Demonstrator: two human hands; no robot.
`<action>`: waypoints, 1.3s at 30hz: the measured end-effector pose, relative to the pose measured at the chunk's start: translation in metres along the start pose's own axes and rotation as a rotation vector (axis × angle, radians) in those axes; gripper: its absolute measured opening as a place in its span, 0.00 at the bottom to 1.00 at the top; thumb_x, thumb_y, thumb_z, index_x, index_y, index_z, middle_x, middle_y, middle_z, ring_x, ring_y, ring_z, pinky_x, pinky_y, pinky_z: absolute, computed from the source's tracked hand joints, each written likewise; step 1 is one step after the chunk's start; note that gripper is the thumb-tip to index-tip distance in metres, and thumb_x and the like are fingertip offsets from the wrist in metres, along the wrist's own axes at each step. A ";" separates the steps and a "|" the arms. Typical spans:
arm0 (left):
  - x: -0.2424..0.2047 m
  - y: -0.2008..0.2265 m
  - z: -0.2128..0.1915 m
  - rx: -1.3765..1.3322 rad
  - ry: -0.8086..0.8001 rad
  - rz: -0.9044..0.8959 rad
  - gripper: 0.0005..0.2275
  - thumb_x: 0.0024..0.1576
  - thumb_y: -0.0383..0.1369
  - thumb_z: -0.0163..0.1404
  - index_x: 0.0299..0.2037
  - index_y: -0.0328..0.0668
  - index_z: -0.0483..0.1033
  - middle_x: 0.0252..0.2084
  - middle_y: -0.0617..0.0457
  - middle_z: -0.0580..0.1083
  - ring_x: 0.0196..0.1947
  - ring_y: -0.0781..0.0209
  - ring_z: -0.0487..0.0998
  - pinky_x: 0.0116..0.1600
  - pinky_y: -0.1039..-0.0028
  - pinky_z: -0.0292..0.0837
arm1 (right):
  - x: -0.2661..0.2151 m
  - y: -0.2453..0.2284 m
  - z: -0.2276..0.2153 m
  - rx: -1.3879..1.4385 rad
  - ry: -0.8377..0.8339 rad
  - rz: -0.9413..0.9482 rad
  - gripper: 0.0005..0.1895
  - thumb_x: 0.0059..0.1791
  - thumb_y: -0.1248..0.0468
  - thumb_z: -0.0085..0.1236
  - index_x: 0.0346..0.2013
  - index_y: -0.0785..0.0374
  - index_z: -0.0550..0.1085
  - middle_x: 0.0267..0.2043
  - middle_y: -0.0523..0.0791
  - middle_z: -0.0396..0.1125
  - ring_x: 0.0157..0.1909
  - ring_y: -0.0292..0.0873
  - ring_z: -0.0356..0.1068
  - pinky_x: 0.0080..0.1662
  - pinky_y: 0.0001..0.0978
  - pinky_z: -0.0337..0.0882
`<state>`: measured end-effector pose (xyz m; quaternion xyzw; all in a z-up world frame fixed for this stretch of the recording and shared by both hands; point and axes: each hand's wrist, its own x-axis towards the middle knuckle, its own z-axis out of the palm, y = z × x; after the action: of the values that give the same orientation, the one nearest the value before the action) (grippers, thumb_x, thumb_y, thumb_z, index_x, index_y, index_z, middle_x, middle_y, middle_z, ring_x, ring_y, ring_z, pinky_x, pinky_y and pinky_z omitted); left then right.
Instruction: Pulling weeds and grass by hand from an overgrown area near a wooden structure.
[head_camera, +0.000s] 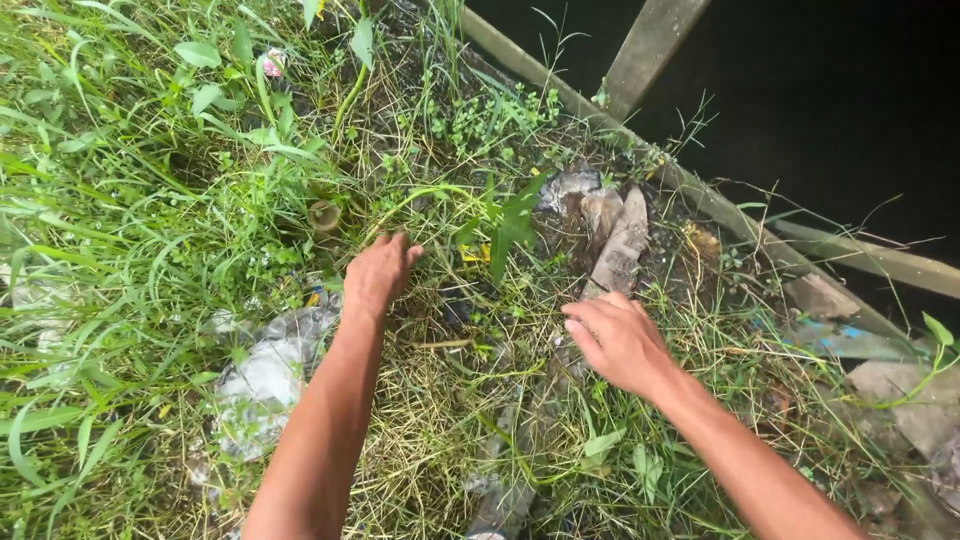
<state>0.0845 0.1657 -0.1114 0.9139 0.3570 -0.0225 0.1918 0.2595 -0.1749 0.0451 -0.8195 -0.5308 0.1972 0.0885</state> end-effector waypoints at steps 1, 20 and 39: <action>-0.005 -0.001 -0.003 0.003 -0.002 0.003 0.21 0.68 0.51 0.35 0.55 0.46 0.72 0.49 0.43 0.73 0.44 0.42 0.83 0.49 0.51 0.80 | -0.002 0.003 -0.001 0.003 0.002 0.003 0.18 0.57 0.55 0.40 0.57 0.51 0.74 0.50 0.43 0.75 0.58 0.41 0.68 0.55 0.38 0.67; -0.137 0.198 -0.078 -0.236 -0.112 0.229 0.21 0.61 0.53 0.40 0.49 0.45 0.72 0.47 0.43 0.71 0.47 0.43 0.77 0.51 0.52 0.76 | -0.009 -0.021 -0.058 0.423 0.392 0.181 0.16 0.57 0.65 0.45 0.57 0.65 0.74 0.43 0.53 0.75 0.41 0.49 0.73 0.45 0.43 0.73; 0.035 -0.038 0.023 -0.197 0.166 -0.311 0.26 0.67 0.50 0.34 0.66 0.38 0.65 0.62 0.41 0.69 0.56 0.35 0.76 0.64 0.40 0.65 | -0.014 -0.033 -0.045 0.467 0.133 0.363 0.21 0.55 0.64 0.43 0.62 0.62 0.69 0.27 0.53 0.74 0.24 0.43 0.67 0.29 0.31 0.69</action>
<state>0.0881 0.2051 -0.1515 0.8233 0.5090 0.0587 0.2443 0.2457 -0.1713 0.1005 -0.8696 -0.3091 0.2724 0.2721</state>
